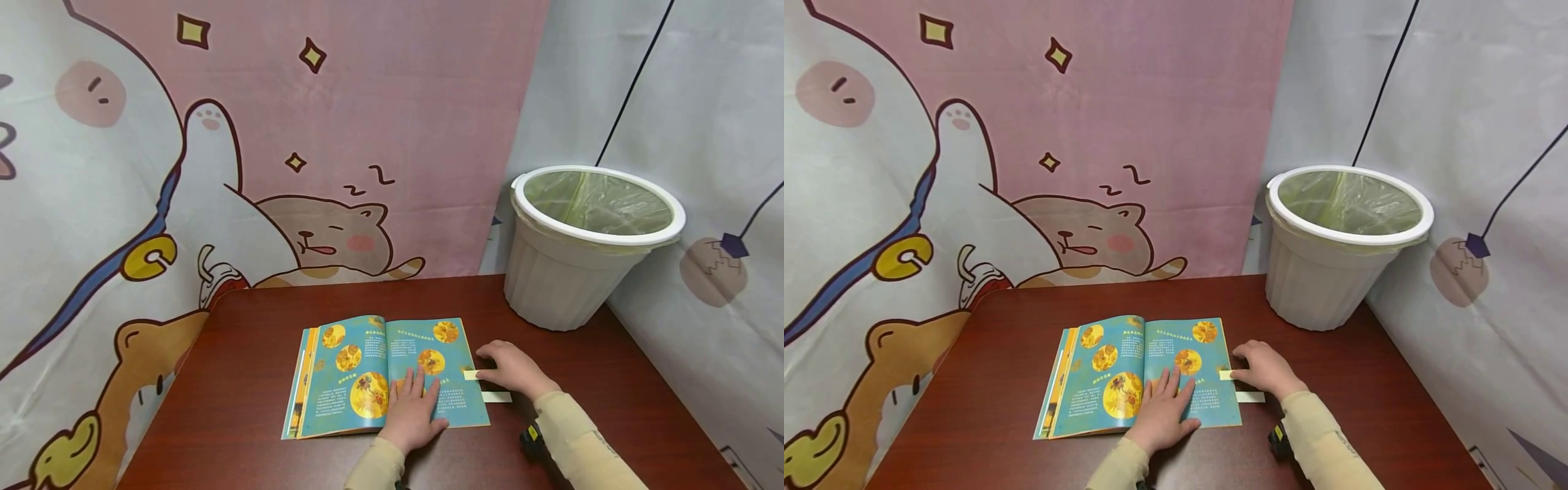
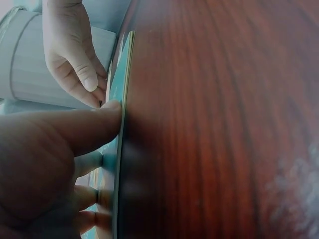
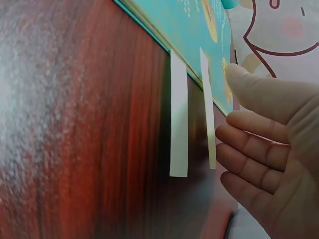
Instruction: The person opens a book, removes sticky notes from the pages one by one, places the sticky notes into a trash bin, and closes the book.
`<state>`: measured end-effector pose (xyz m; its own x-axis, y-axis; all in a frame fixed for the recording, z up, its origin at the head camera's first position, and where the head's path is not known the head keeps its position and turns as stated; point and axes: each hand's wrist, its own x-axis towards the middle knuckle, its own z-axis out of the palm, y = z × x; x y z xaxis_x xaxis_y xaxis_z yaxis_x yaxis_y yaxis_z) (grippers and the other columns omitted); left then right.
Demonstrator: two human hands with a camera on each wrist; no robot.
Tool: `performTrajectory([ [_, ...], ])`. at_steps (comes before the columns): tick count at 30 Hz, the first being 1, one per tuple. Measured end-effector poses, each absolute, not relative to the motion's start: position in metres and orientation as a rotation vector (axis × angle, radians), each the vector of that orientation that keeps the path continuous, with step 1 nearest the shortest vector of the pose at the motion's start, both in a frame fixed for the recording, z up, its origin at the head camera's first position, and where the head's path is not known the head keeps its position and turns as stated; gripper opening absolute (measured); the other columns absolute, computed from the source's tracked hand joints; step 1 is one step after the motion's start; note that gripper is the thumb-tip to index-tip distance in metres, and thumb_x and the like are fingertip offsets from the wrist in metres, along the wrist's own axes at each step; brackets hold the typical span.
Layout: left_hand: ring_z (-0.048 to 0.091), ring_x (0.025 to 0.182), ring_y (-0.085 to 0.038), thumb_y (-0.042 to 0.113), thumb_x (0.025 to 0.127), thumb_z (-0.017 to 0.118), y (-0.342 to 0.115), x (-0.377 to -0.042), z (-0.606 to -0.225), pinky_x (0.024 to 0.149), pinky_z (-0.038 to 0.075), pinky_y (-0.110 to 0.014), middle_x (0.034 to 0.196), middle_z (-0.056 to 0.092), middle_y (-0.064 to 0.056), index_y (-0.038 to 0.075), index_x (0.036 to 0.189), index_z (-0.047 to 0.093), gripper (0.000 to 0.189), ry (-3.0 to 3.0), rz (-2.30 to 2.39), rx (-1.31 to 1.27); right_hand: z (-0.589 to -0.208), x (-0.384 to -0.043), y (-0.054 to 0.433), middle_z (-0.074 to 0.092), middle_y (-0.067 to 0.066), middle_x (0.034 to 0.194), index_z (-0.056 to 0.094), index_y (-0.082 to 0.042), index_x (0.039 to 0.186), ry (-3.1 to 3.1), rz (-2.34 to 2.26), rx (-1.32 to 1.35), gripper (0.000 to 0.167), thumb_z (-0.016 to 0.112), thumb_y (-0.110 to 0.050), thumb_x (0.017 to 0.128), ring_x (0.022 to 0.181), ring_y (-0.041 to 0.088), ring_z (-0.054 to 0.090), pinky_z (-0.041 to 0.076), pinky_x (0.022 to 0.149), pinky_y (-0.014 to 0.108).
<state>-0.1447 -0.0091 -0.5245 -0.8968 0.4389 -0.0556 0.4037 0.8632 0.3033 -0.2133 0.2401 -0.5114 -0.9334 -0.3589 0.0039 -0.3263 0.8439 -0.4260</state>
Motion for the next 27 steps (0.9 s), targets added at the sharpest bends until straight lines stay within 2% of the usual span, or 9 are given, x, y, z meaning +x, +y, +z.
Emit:
performTrajectory([
  [6, 0.026, 0.145, -0.038, 0.046, 0.089, 0.070, -0.009, -0.145, -0.524, 0.110, 0.023, -0.064, 0.157, 0.032, -0.020, 0.013, 0.147, 0.050, 0.070, 2.905, 0.436, 0.656, -0.515, -0.213, 0.239, 0.063, 0.002, 0.090, 0.072, -0.003, 0.101, 2.939, -0.665, -0.528, 0.032, 0.084, -0.025, 0.080, 0.083, 0.020, 0.060, 0.053, 0.078, 0.041],
  [13, 0.025, 0.145, -0.039, 0.046, 0.089, 0.070, -0.010, -0.146, -0.527, 0.110, 0.023, -0.064, 0.157, 0.031, -0.021, 0.013, 0.147, 0.049, 0.070, 2.906, 0.441, 0.658, -0.518, -0.209, 0.236, 0.060, 0.001, 0.086, 0.069, -0.007, 0.093, 2.944, -0.674, -0.485, 0.024, 0.084, -0.021, 0.080, 0.078, 0.017, 0.058, 0.052, 0.073, 0.038],
  [20, 0.025, 0.146, -0.038, 0.047, 0.089, 0.070, -0.010, -0.146, -0.530, 0.110, 0.022, -0.065, 0.157, 0.031, -0.020, 0.014, 0.148, 0.049, 0.071, 2.898, 0.443, 0.650, -0.520, -0.206, 0.232, 0.056, -0.001, 0.081, 0.065, -0.011, 0.084, 2.938, -0.684, -0.411, 0.015, 0.080, -0.012, 0.083, 0.070, 0.013, 0.049, 0.048, 0.067, 0.035],
  [27, 0.027, 0.145, -0.039, 0.047, 0.088, 0.070, -0.010, -0.145, -0.529, 0.109, 0.023, -0.065, 0.156, 0.033, -0.020, 0.014, 0.147, 0.050, 0.071, 2.914, 0.444, 0.660, -0.523, -0.206, 0.232, 0.054, -0.005, 0.076, 0.061, -0.015, 0.078, 2.941, -0.686, -0.369, 0.018, 0.074, -0.005, 0.087, 0.068, 0.013, 0.047, 0.045, 0.065, 0.034],
])
